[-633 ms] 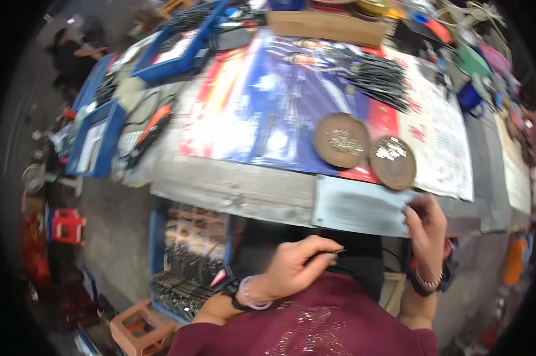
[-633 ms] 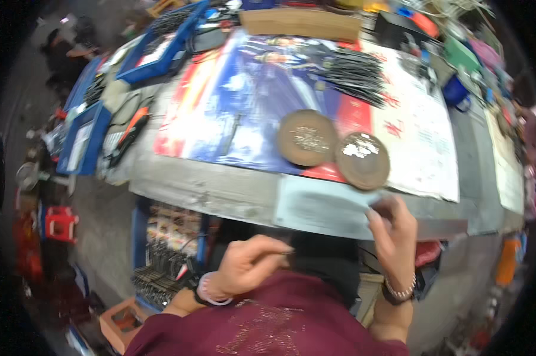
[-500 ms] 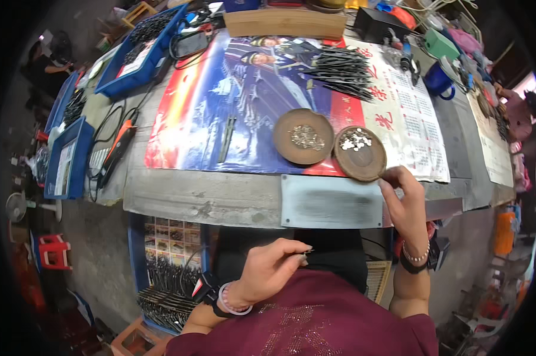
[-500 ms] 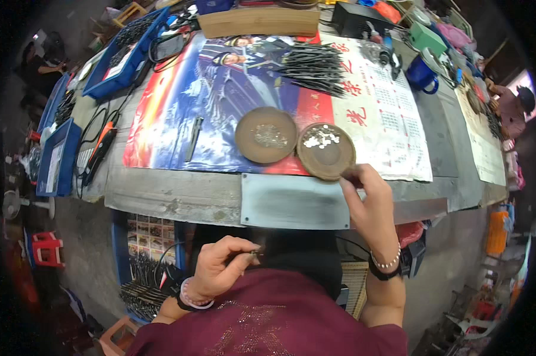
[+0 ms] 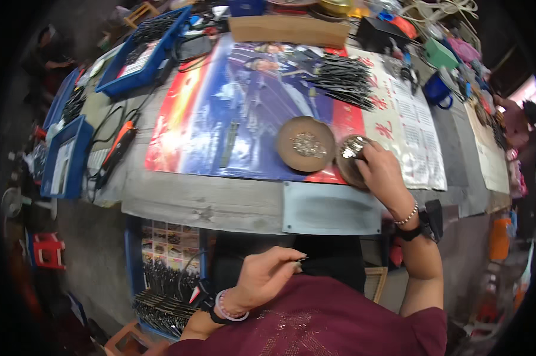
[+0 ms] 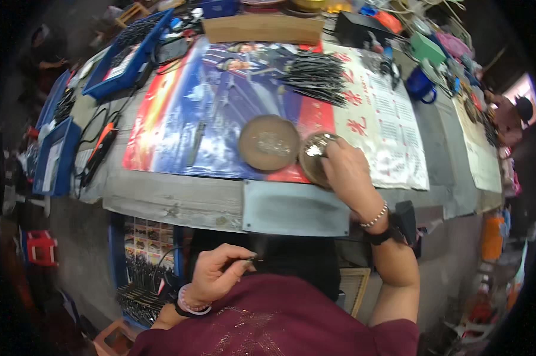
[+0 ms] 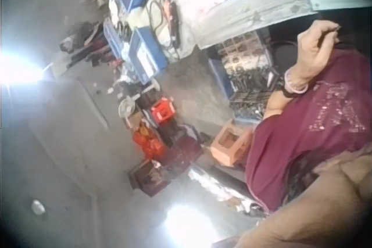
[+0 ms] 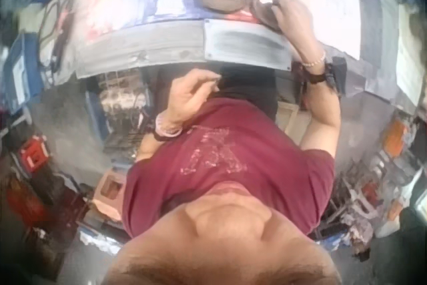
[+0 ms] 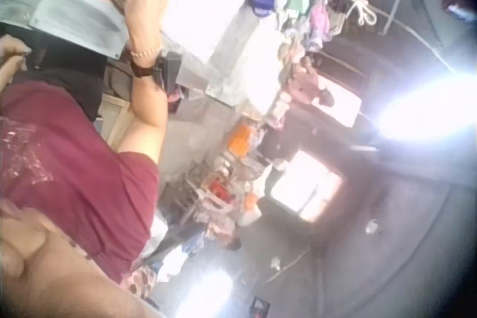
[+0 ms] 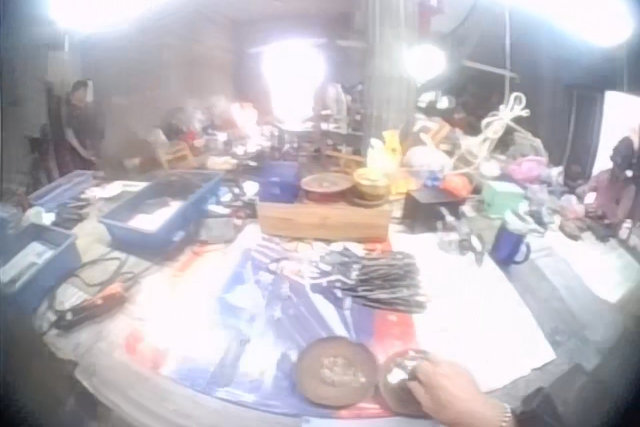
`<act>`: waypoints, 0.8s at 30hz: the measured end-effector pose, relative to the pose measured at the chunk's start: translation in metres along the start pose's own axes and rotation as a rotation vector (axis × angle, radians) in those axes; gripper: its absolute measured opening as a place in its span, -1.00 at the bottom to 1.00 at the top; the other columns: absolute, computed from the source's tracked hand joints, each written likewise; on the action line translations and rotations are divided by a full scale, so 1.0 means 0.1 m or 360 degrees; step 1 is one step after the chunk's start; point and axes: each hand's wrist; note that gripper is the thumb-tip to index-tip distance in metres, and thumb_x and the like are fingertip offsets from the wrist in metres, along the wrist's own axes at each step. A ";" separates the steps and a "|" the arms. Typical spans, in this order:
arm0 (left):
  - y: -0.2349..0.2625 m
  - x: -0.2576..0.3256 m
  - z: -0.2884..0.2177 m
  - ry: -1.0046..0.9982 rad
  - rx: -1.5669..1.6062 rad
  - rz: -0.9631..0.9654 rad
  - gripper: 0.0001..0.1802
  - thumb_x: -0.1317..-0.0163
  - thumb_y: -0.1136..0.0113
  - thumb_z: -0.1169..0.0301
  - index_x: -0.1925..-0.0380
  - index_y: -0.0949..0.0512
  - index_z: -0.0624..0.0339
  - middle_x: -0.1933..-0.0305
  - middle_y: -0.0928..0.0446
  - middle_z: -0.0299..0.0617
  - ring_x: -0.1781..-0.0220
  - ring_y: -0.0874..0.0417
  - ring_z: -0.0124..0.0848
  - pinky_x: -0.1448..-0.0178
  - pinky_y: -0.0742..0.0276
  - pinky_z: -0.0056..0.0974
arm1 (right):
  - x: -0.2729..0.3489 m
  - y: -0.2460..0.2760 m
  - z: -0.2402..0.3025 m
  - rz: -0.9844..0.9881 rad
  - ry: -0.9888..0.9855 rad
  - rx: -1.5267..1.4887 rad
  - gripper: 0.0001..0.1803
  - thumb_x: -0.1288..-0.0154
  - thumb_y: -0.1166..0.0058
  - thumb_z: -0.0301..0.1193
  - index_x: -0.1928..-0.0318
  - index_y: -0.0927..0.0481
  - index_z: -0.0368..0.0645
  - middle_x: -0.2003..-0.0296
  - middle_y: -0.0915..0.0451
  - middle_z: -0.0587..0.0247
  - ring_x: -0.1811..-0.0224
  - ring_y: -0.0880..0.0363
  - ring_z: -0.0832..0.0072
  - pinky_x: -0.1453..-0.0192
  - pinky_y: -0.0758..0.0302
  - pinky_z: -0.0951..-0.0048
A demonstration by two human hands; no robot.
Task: The person sits at a workbench and repeatedly picks up small metal components and rods, then assembles them by hand. They place finished units on the table and continue the process with additional parts from small wooden dishes.
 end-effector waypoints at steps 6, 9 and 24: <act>0.01 0.01 0.05 -0.0073 0.0022 0.0050 -0.80 -0.26 -0.10 0.58 0.11 -0.54 0.31 0.30 -0.61 -0.13 0.32 -0.66 -0.44 0.24 -0.53 -0.41 | -0.10 -0.03 0.06 -0.0039 0.0083 -0.0056 -0.86 -0.09 -0.09 -0.51 0.41 -0.41 -0.31 0.39 -0.46 -0.10 0.33 -0.44 -0.09 0.28 -0.36 0.06; -0.01 0.00 0.07 -0.0104 0.0136 0.0071 -0.79 -0.27 -0.07 0.57 0.09 -0.50 0.33 0.31 -0.60 -0.11 0.32 -0.65 -0.43 0.22 -0.53 -0.38 | -0.14 -0.06 0.05 -0.0012 0.0047 -0.0064 -0.86 -0.10 -0.09 -0.54 0.41 -0.39 -0.32 0.38 -0.46 -0.10 0.32 -0.45 -0.07 0.27 -0.36 0.06; -0.03 0.02 0.12 -0.0056 0.0157 0.0111 -0.78 -0.30 -0.05 0.58 0.06 -0.51 0.37 0.28 -0.61 -0.16 0.30 -0.64 -0.49 0.18 -0.52 -0.43 | -0.02 0.05 0.14 -0.0103 -0.0030 -0.0288 -0.86 -0.04 -0.06 -0.61 0.44 -0.35 -0.34 0.52 -0.43 -0.13 0.43 -0.43 -0.08 0.35 -0.34 0.10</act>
Point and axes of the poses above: each hand's wrist, its own x-axis away from the middle knuckle, its own y-axis out of the back of the hand, z = x × y
